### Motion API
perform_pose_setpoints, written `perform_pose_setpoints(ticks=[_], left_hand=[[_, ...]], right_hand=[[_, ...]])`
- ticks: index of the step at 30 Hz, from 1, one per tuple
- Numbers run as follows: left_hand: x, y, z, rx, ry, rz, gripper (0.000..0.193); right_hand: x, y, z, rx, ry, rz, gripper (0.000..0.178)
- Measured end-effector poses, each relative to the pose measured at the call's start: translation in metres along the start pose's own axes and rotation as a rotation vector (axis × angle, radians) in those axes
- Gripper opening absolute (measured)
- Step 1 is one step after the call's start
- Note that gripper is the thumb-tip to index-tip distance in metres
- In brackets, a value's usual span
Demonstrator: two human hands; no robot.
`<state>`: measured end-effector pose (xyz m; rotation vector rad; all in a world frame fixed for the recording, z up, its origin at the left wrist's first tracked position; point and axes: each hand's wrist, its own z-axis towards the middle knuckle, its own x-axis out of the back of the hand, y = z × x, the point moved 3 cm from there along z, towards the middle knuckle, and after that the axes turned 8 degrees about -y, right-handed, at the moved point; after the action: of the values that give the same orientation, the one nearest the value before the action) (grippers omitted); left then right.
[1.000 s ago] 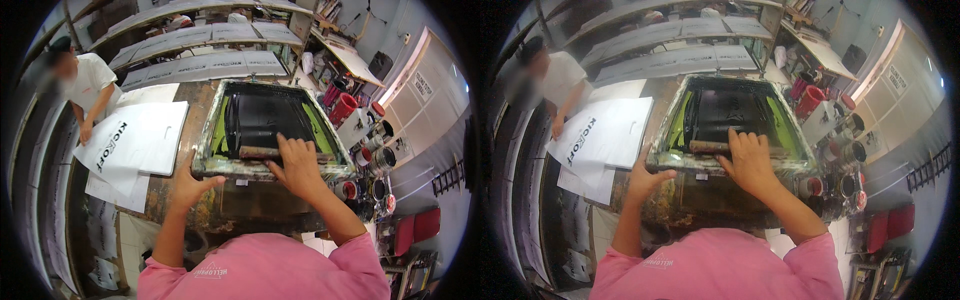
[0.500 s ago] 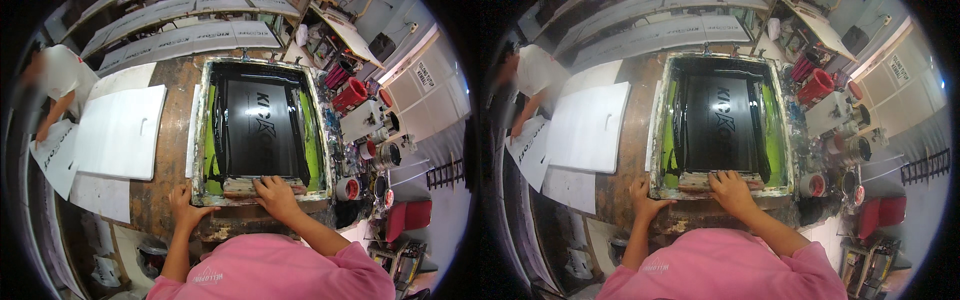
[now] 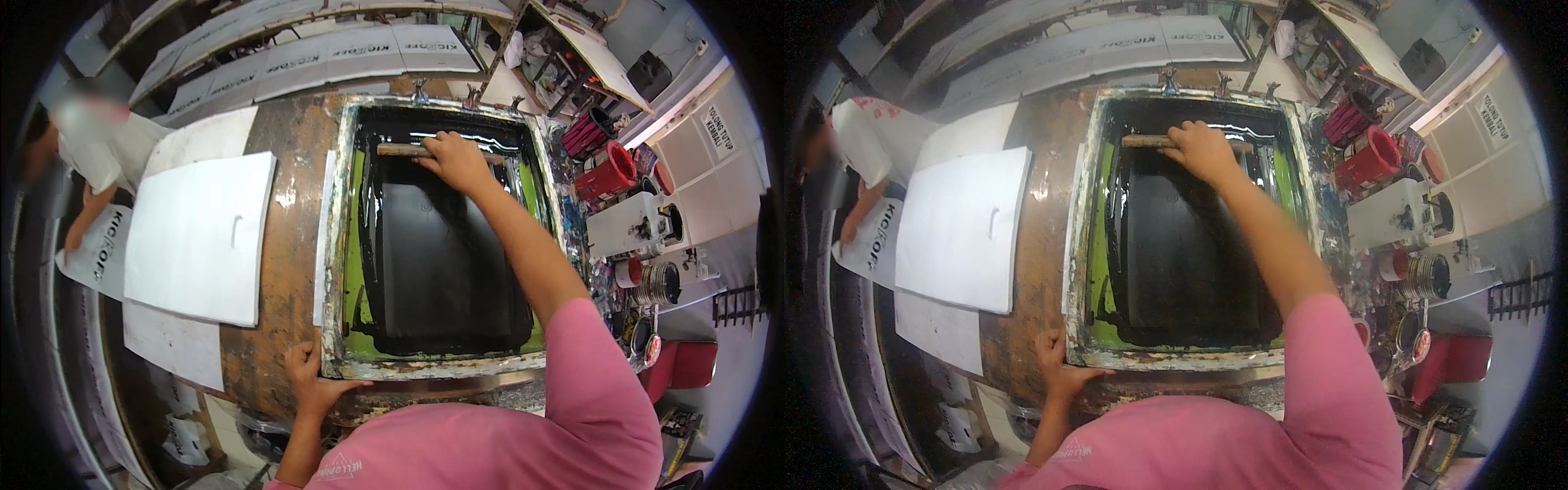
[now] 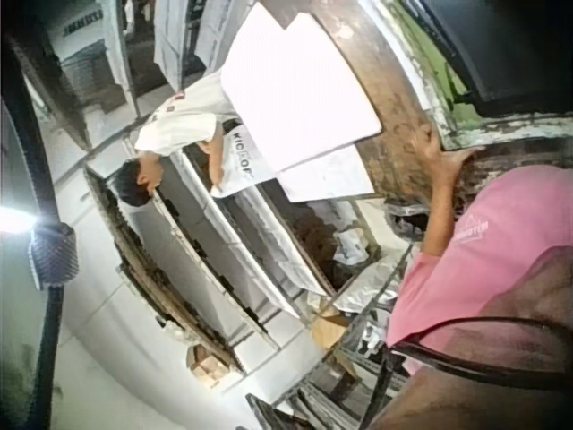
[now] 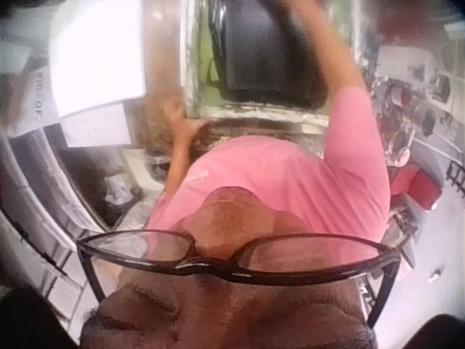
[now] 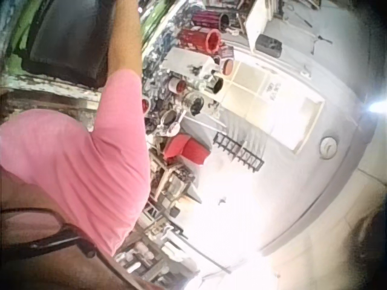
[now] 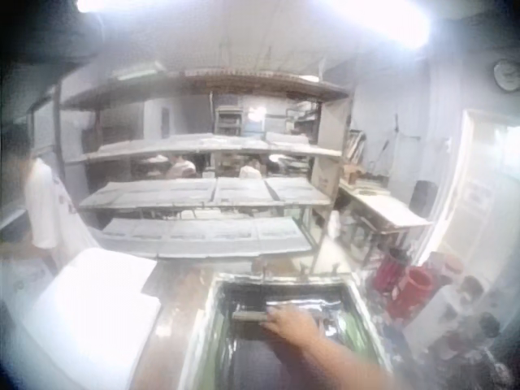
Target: The person performs screen printing on white bags by placing a bag on a work surface, lowering a screen frame, and using a squeegee to apply black ink across the design several times.
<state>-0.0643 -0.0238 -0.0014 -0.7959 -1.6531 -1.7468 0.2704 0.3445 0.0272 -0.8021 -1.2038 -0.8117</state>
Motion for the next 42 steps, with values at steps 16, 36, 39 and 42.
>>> perform_pose_setpoints(ticks=[16,36,39,42], left_hand=[[-0.009,-0.006,-0.006,-0.194,0.082,0.032,0.125],[0.063,0.111,0.054,-0.384,0.381,-0.794,0.113],[0.043,0.095,0.061,-0.181,0.159,-0.195,0.115],[-0.006,0.073,0.044,-0.03,-0.071,0.321,0.116]], right_hand=[[0.01,-0.063,-0.079,-0.031,0.041,-0.004,0.042],[0.265,-0.192,-0.213,0.009,0.487,-0.126,0.03],[0.287,-0.183,-0.191,0.0,0.489,-0.098,0.03],[0.304,-0.175,-0.175,-0.01,0.499,-0.103,0.033]])
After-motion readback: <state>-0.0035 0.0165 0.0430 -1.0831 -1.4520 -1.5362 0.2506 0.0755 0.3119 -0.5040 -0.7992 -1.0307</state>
